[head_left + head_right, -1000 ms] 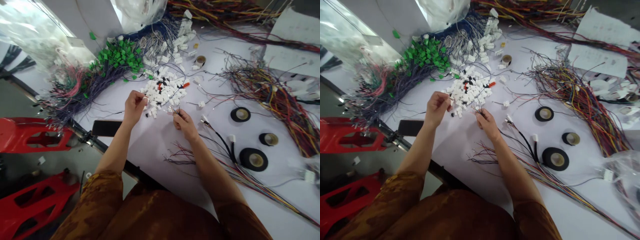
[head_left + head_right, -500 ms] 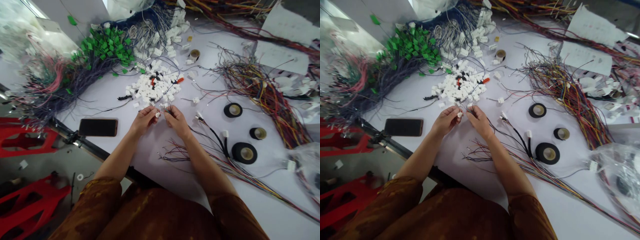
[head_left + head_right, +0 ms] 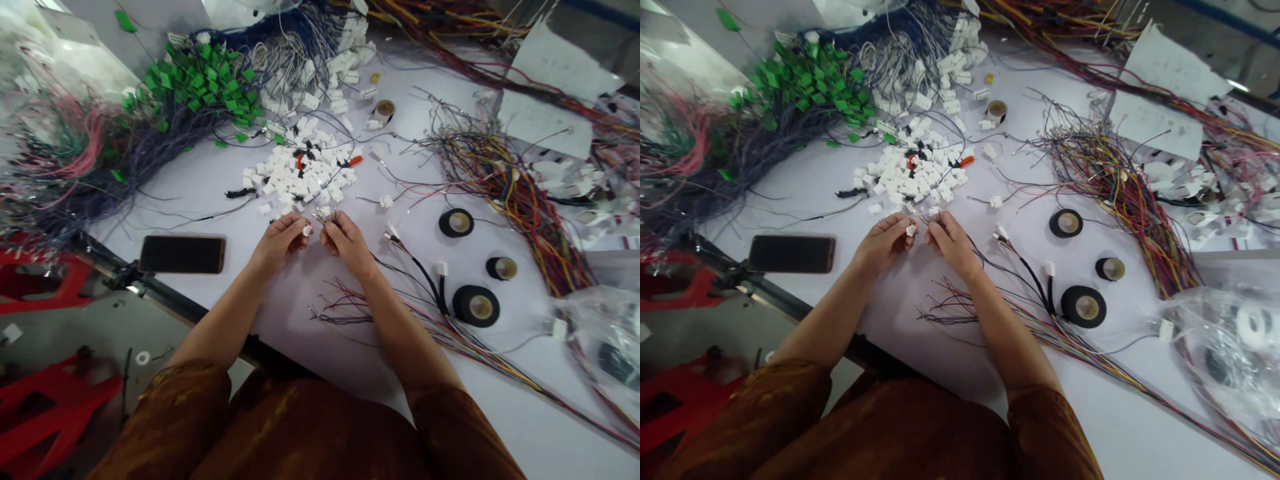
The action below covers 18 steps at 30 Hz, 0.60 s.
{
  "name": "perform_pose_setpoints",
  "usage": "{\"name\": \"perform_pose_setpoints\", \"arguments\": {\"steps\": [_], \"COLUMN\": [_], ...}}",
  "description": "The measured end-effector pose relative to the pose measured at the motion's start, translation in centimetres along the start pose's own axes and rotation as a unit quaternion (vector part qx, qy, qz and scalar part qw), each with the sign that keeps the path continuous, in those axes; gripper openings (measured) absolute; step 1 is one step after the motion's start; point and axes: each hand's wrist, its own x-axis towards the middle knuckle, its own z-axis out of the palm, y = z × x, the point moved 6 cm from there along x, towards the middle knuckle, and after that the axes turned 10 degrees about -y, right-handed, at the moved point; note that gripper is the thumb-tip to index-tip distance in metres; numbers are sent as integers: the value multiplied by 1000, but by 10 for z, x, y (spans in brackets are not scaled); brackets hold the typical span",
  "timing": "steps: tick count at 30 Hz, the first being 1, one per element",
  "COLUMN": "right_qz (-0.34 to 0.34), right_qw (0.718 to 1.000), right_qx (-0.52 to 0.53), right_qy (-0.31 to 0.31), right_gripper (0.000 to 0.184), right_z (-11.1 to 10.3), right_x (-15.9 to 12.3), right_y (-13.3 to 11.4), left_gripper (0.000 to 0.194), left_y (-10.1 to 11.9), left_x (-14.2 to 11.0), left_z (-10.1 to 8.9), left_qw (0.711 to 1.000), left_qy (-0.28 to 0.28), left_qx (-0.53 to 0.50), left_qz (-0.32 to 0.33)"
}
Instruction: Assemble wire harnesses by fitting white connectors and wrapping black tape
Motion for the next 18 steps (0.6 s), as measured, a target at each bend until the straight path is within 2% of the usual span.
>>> {"name": "perform_pose_setpoints", "arguments": {"steps": [9,18], "right_qz": [-3,-13], "right_qw": [999,998], "right_qx": [-47,-61], "right_qy": [8,9], "right_gripper": [19,16], "right_z": [-1,1], "right_x": [0,0], "right_y": [2,-1], "left_gripper": [23,22], "left_y": [17,18], "left_x": [-8,-6], "left_z": [7,8], "left_qw": [989,984], "left_qy": [-3,-2], "left_qx": [118,127], "left_qz": [90,126]}}
